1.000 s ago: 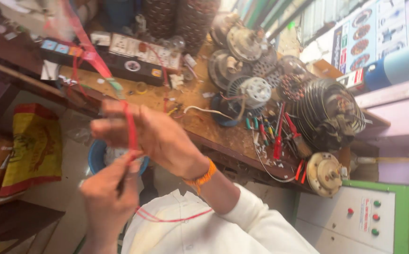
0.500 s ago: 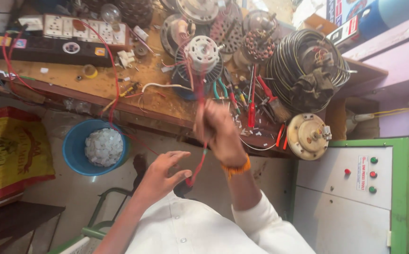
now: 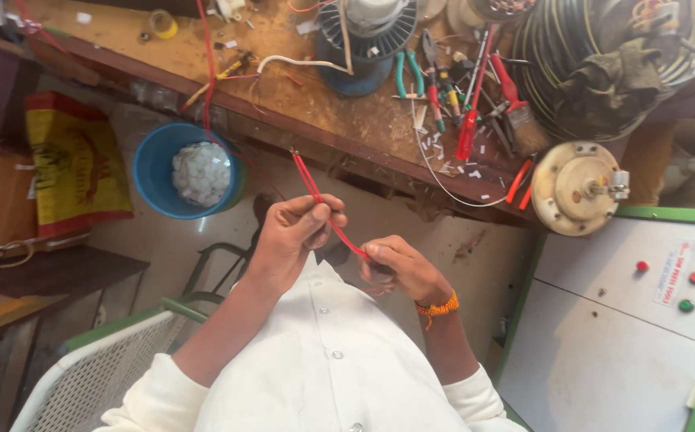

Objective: The person strips insulation from red and white wires and twists them together. They then connect the wires to a motor component and plug a cord into a power strip to test the connection.

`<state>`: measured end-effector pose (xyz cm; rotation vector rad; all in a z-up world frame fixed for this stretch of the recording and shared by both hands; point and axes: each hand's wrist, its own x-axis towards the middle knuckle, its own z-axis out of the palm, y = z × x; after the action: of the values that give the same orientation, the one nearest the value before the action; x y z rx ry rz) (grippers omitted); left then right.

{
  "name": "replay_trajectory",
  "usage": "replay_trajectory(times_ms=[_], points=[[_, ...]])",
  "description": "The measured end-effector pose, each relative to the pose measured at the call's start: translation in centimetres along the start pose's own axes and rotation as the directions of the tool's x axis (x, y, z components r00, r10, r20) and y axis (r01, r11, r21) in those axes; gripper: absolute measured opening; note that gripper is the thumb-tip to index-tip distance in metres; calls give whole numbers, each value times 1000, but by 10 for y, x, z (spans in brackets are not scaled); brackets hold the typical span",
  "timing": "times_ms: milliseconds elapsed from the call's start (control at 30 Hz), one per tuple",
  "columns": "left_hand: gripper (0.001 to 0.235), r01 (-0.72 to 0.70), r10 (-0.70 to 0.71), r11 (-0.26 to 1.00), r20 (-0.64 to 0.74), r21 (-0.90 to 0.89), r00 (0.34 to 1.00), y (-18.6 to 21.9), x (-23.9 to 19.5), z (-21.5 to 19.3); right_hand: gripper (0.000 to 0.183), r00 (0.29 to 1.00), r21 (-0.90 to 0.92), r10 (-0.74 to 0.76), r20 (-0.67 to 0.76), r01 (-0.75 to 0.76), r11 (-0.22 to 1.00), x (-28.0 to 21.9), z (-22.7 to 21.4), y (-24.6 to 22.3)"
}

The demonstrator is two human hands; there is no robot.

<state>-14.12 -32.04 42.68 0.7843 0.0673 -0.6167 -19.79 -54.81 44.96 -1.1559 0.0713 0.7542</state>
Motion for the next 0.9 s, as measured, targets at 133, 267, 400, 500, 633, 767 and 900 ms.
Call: replay_trajectory(times_ms=[133,267,400,500,633,767,900], points=[[29,7,2,980,-43,197,999,-2,3,11,28,963,-203,-168,-211,125,971,15,17,-6],[31,-74,99,969,-94,235,991,-4,9,22,20,829,-240,-382,-408,306,921,37,33,-4],[29,-116,199,934,-220,338,955,-2,14,31,18,703,-180,-437,-561,411,894,48,39,5],[27,38,212,788,-330,614,920,-6,22,37,19,635,-64,-385,-670,467,882,55,33,12],[22,-66,230,787,-193,613,954,-4,38,17,20,602,115,-359,-713,606,787,64,13,28],[28,-174,586,294,-34,940,810,44,87,-63,16,498,267,-255,-829,752,602,67,-39,43],[59,92,748,-73,-6,993,663,137,185,-186,16,362,265,-137,-922,848,459,47,-96,69]])
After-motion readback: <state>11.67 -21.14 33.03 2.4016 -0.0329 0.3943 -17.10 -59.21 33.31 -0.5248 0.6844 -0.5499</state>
